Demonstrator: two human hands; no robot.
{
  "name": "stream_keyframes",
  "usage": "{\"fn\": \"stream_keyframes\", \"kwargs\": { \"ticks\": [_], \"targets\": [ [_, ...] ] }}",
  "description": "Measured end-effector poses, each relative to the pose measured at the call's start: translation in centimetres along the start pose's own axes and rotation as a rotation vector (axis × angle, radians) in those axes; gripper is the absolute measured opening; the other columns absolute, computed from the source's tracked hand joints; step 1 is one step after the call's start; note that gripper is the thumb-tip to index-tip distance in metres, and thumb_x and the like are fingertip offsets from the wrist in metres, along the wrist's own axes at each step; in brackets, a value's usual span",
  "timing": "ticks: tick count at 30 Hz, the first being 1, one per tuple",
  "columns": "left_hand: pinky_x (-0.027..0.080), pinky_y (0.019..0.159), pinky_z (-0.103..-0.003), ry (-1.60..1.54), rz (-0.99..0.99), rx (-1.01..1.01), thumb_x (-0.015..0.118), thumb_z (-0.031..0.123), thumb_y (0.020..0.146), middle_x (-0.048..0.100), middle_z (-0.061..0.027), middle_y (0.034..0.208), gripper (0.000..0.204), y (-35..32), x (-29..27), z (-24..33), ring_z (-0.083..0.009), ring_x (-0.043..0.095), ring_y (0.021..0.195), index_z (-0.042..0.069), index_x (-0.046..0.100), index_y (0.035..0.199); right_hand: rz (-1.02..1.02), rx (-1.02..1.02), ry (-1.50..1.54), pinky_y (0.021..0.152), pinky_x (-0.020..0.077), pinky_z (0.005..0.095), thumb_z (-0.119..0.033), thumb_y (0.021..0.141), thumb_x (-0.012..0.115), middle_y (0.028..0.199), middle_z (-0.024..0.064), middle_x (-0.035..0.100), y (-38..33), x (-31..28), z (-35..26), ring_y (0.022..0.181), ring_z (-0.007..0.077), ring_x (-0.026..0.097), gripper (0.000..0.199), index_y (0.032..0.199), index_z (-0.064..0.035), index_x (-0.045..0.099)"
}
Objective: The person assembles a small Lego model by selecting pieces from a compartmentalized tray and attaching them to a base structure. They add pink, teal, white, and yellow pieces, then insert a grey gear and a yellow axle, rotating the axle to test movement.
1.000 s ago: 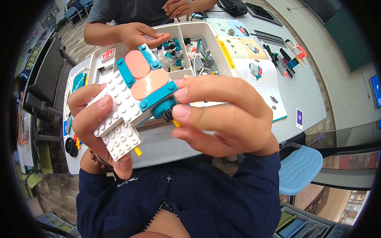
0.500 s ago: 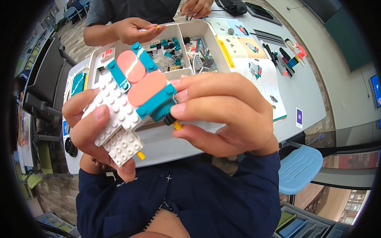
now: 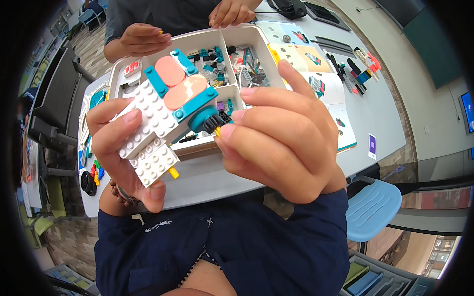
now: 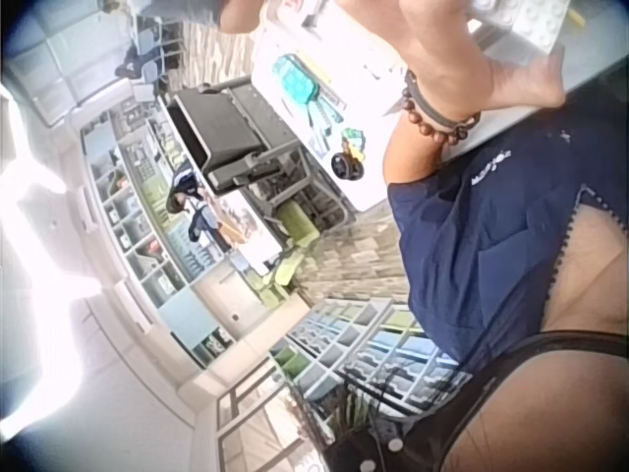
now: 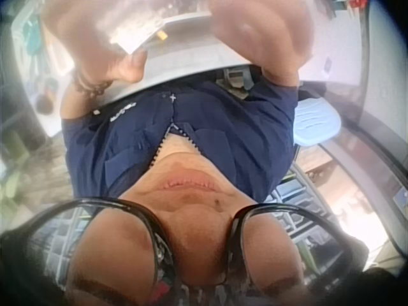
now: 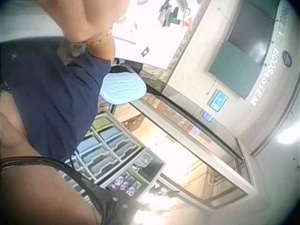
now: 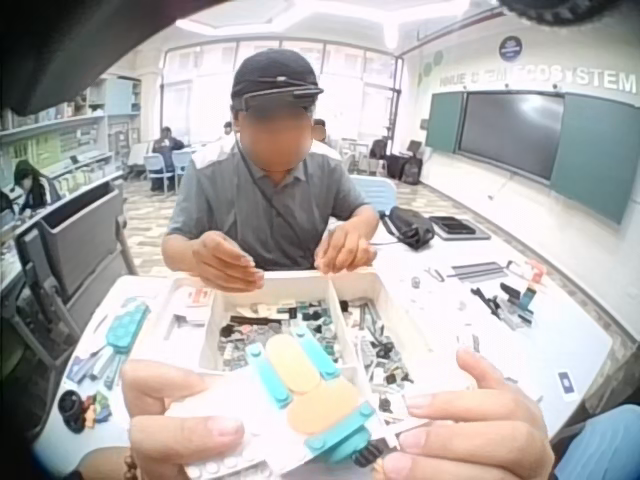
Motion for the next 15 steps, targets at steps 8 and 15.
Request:
{"fn": "stream_keyframes", "kwargs": {
  "ticks": [8,15],
  "targets": [
    [0.037,0.081,-0.035,0.049,0.011,-0.038,0.059,0.055,0.068,0.044,-0.0187,0.102,0.073,-0.16,0.28,-0.28,-0.0233,0.044,0.092,0.002,0.044,0.116,0.043,0.031,-0.111,0.093,0.0416,0.0527,-0.010,0.074,0.066,0.081,0.0044,0.056,-0.42,0.42,-0.16,0.083,0.0229,0.062,0.015,0.085,-0.0084,0.056],
    [0.037,0.081,-0.036,0.140,-0.005,-0.019,0.058,0.056,0.068,0.043,-0.0181,0.102,0.073,-0.17,0.53,-0.10,-0.0227,0.043,0.093,0.003,0.044,0.117,0.020,0.061,-0.230,0.095,0.0393,0.0524,-0.009,0.074,0.065,0.079,0.0045,0.055,-0.41,0.72,-0.48,0.077,0.0202,0.060,0.014,0.083,-0.0074,0.055]
  ]
}}
Point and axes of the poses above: each hand's wrist, its own y-axis towards the middle knuckle, its own x-axis out of the palm, z = x × y, the point moved 5 cm from there along y, towards the middle knuckle
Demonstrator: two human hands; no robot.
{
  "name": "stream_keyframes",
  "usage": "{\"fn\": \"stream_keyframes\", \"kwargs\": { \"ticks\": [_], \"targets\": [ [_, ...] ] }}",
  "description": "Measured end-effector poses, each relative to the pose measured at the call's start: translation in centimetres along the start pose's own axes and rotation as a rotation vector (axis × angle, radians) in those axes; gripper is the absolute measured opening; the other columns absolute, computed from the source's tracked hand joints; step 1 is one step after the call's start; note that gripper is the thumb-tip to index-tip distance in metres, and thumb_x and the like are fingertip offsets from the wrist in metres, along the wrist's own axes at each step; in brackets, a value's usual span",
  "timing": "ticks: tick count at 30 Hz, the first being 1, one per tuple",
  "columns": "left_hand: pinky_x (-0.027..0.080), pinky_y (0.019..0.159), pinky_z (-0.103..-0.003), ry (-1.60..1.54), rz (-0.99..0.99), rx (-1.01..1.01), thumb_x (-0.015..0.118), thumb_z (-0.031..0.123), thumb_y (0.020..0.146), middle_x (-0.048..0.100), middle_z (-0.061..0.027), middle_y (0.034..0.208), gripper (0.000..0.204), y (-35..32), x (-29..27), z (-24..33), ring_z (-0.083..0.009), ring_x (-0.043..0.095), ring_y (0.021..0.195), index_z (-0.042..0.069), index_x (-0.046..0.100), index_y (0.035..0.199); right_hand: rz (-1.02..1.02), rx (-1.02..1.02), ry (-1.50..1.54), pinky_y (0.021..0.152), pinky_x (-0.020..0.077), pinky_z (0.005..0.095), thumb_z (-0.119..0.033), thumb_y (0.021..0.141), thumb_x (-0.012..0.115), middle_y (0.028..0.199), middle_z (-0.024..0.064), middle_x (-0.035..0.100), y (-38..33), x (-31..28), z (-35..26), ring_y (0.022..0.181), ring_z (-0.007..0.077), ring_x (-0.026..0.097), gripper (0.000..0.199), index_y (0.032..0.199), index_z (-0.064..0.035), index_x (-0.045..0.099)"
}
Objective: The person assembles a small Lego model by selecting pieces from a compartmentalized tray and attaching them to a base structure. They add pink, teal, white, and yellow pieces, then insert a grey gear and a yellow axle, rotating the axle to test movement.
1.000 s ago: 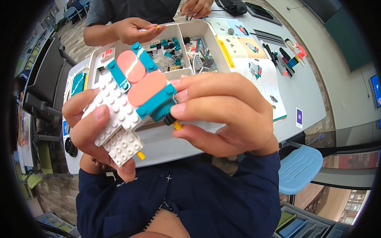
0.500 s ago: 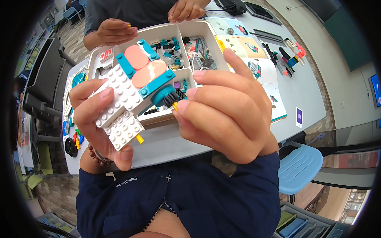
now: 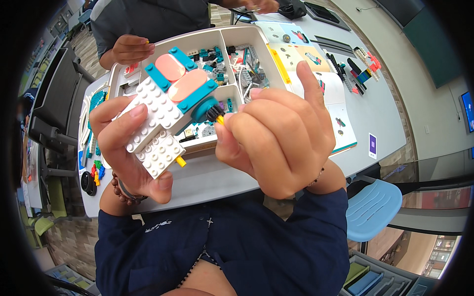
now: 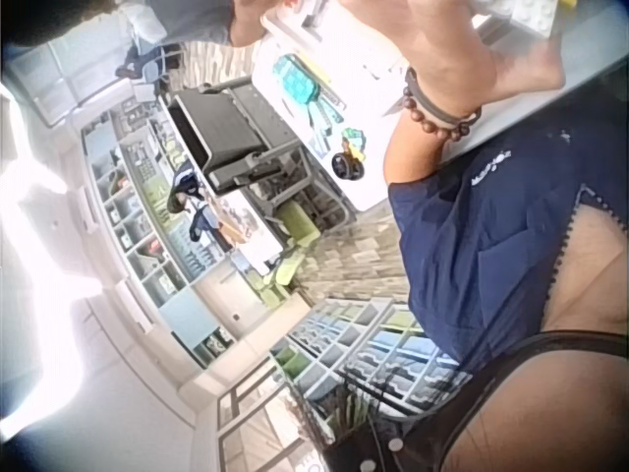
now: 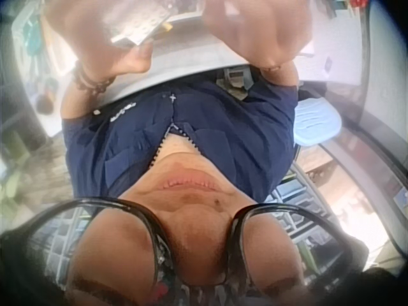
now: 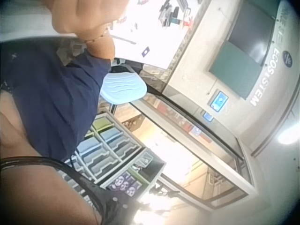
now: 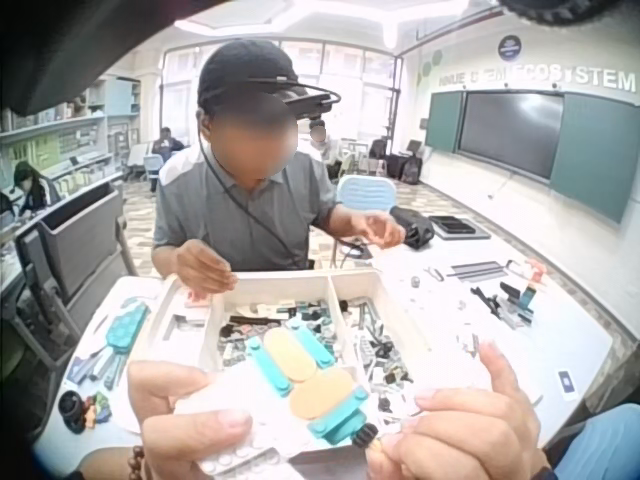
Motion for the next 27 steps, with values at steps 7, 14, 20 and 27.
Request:
{"fn": "stream_keyframes", "kwargs": {
  "ticks": [7,14,20,27],
  "targets": [
    [0.039,0.074,-0.032,-0.076,0.044,-0.021,0.067,0.038,0.061,0.047,-0.0142,0.098,0.063,0.4,0.1,-0.4,-0.0235,0.043,0.089,0.004,0.053,0.111,-0.064,0.007,0.047,0.094,0.0397,0.0516,-0.011,0.071,0.066,0.077,0.0056,0.057,0.2,0.4,0.7,0.076,0.0204,0.060,0.016,0.082,-0.0073,0.055],
    [0.037,0.079,-0.032,-0.267,-0.012,-0.119,0.063,0.040,0.062,0.045,-0.0128,0.099,0.067,-0.2,0.4,-1.9,-0.0229,0.041,0.091,0.000,0.048,0.114,-0.138,0.039,0.302,0.092,0.0412,0.0501,-0.018,0.065,0.075,0.091,0.0120,0.058,1.3,0.0,2.3,0.087,0.0226,0.059,0.041,0.098,-0.0047,0.056],
    [0.033,0.085,-0.030,-0.665,-0.008,-0.489,0.054,0.051,0.073,0.039,-0.0123,0.101,0.071,-0.7,1.5,-2.4,-0.0188,0.041,0.094,-0.003,0.042,0.117,-0.185,-0.034,0.559,0.087,0.0456,0.0393,-0.014,0.058,0.080,0.112,0.0201,0.056,1.3,2.5,2.7,0.101,0.0286,0.056,0.064,0.113,-0.0003,0.052],
    [0.034,0.086,-0.036,-0.669,-0.093,-0.474,0.048,0.065,0.070,0.039,-0.0163,0.104,0.079,-2.0,1.6,-2.3,-0.0237,0.041,0.096,0.003,0.041,0.118,0.002,-0.041,0.528,0.076,0.0511,0.0336,-0.001,0.055,0.074,0.100,0.0096,0.063,0.0,3.0,1.9,0.086,0.0256,0.060,0.046,0.099,-0.0049,0.063]
  ]
}}
Point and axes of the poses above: each hand's wrist, its own y-axis towards the middle knuckle, its own x-axis out of the palm, z = x × y, the point moved 5 cm from there along y, towards the middle knuckle
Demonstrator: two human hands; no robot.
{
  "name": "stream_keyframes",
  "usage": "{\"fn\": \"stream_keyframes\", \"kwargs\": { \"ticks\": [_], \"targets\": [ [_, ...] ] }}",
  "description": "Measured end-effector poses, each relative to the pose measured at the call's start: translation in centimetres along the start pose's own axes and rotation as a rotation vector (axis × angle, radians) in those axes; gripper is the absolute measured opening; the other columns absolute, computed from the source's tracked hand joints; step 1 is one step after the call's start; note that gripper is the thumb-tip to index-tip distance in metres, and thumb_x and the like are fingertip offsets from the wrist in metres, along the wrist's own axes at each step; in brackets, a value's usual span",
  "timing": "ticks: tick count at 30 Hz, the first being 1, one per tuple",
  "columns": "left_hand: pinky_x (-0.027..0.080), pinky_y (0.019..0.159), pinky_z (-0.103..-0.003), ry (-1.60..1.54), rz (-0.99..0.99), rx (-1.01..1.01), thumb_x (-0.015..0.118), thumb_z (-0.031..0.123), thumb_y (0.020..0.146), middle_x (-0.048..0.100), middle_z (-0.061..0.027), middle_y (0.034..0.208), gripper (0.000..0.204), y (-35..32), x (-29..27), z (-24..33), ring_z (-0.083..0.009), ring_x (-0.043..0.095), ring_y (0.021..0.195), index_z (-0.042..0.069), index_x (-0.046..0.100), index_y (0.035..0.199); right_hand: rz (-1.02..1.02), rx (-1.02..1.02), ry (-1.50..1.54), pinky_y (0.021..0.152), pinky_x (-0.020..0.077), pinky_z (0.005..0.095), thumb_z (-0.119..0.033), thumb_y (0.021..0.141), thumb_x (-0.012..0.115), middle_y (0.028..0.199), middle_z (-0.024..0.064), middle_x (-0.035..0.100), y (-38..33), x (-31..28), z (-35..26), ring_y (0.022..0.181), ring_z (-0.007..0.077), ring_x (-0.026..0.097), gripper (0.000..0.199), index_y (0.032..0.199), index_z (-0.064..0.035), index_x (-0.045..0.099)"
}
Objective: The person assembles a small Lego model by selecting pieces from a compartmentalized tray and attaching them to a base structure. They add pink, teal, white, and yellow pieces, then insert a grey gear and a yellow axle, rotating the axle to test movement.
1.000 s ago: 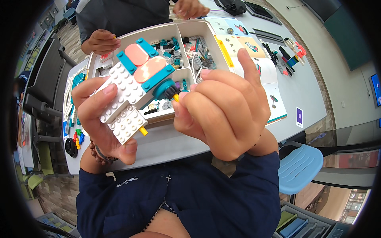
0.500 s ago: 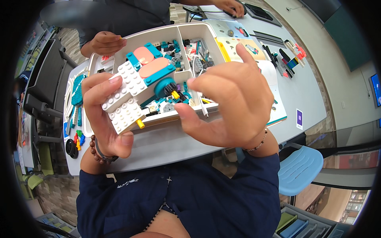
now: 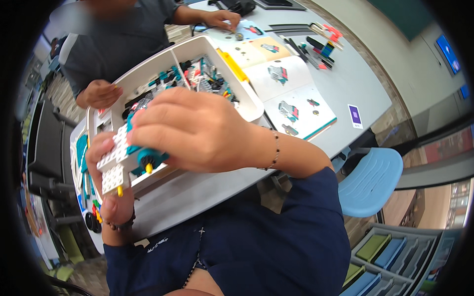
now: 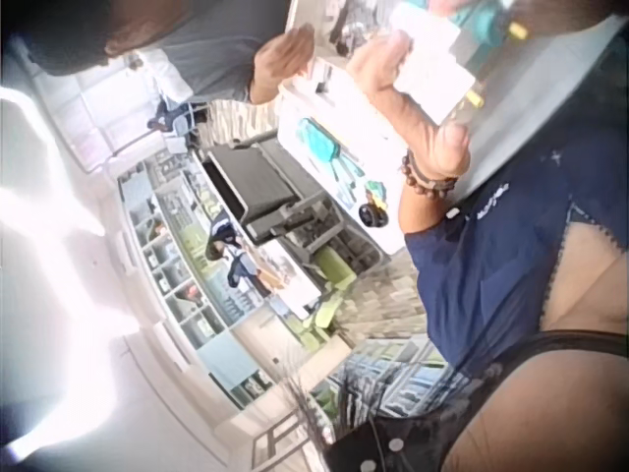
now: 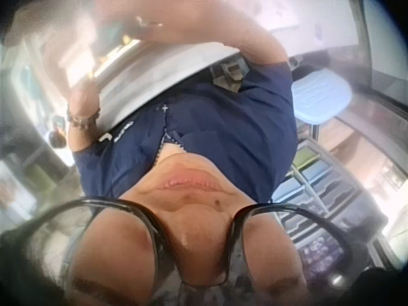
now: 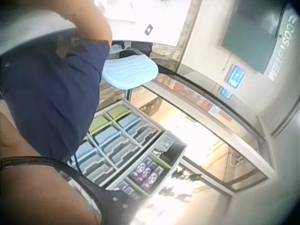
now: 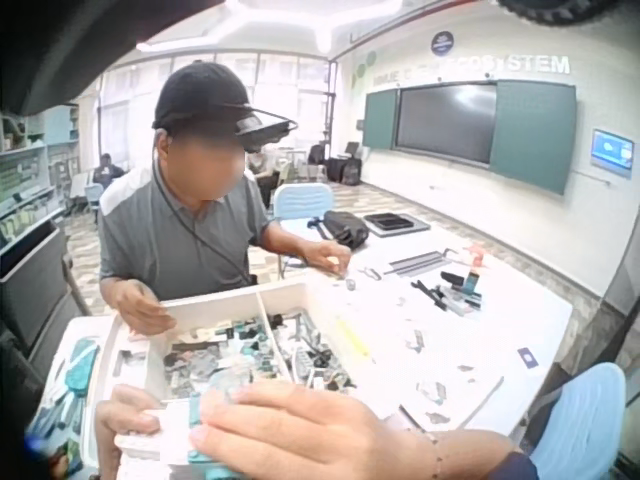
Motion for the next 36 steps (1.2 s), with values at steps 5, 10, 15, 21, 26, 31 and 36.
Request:
{"fn": "stream_keyframes", "kwargs": {
  "ticks": [5,10,15,21,26,31,36],
  "targets": [
    [0.034,0.084,-0.033,-0.088,-0.035,-0.093,0.051,0.068,0.069,0.037,-0.0176,0.106,0.085,-1.7,0.4,-0.3,-0.0226,0.041,0.095,0.004,0.037,0.122,0.047,-0.150,-0.123,0.067,0.0531,0.0300,-0.012,0.073,0.060,0.090,0.0077,0.062,-1.2,0.0,-1.2,0.080,0.0234,0.060,0.021,0.092,-0.0038,0.065],
    [0.033,0.085,-0.035,-0.042,-0.311,-0.110,0.062,0.051,0.072,0.038,-0.0169,0.105,0.074,-3.7,2.5,-1.2,-0.0233,0.040,0.096,-0.001,0.040,0.118,-0.086,0.003,0.134,0.072,0.0521,0.0341,-0.006,0.065,0.065,0.095,0.0102,0.060,-4.6,-0.3,-1.0,0.086,0.0255,0.060,0.032,0.097,-0.0020,0.063],
    [0.032,0.089,-0.034,-0.197,-0.240,-0.385,0.061,0.045,0.075,0.038,-0.0150,0.107,0.068,-5.6,3.8,-2.9,-0.0225,0.040,0.100,-0.001,0.038,0.120,-0.199,0.352,0.630,0.085,0.0456,0.0383,-0.015,0.065,0.075,0.107,0.0139,0.053,-7.9,1.0,0.1,0.102,0.0295,0.054,0.051,0.110,-0.0005,0.056],
    [0.034,0.086,-0.033,-0.086,-0.288,-0.193,0.064,0.042,0.074,0.037,-0.0164,0.108,0.068,-5.7,4.1,-3.1,-0.0213,0.040,0.098,0.000,0.039,0.120,-0.187,0.515,0.756,0.092,0.0404,0.0397,-0.037,0.072,0.072,0.121,0.0193,0.048,-9.1,1.4,0.8,0.111,0.0329,0.049,0.059,0.115,-0.0003,0.053],
    [0.038,0.083,-0.032,-0.136,-0.276,-0.138,0.066,0.038,0.073,0.037,-0.0168,0.108,0.067,-5.2,4.5,-3.1,-0.0217,0.041,0.098,0.000,0.038,0.121,-0.224,0.504,0.724,0.092,0.0405,0.0404,-0.039,0.071,0.072,0.124,0.0209,0.047,-9.2,1.0,0.9,0.112,0.0338,0.049,0.063,0.116,-0.0004,0.053],
    [0.040,0.081,-0.032,-0.110,-0.297,-0.092,0.067,0.038,0.072,0.038,-0.0165,0.108,0.068,-4.8,4.9,-2.9,-0.0224,0.043,0.098,0.001,0.039,0.122,-0.221,0.529,0.694,0.092,0.0413,0.0407,-0.035,0.063,0.076,0.123,0.0217,0.049,-8.2,0.4,0.5,0.110,0.0343,0.051,0.065,0.114,-0.0010,0.056],
    [0.040,0.080,-0.035,0.008,-0.315,-0.035,0.068,0.038,0.071,0.042,-0.0177,0.108,0.068,-4.2,4.8,-2.5,-0.0256,0.045,0.098,0.002,0.042,0.122,-0.233,0.529,0.688,0.089,0.0432,0.0404,-0.030,0.058,0.075,0.121,0.0242,0.050,-7.8,0.2,0.8,0.108,0.0353,0.052,0.061,0.111,-0.0020,0.060]
  ]
}}
Point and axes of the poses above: each hand's wrist, its own y-axis towards the middle knuckle, its own x-axis out of the palm, z = x × y, the point moved 5 cm from there along y, towards the middle knuckle
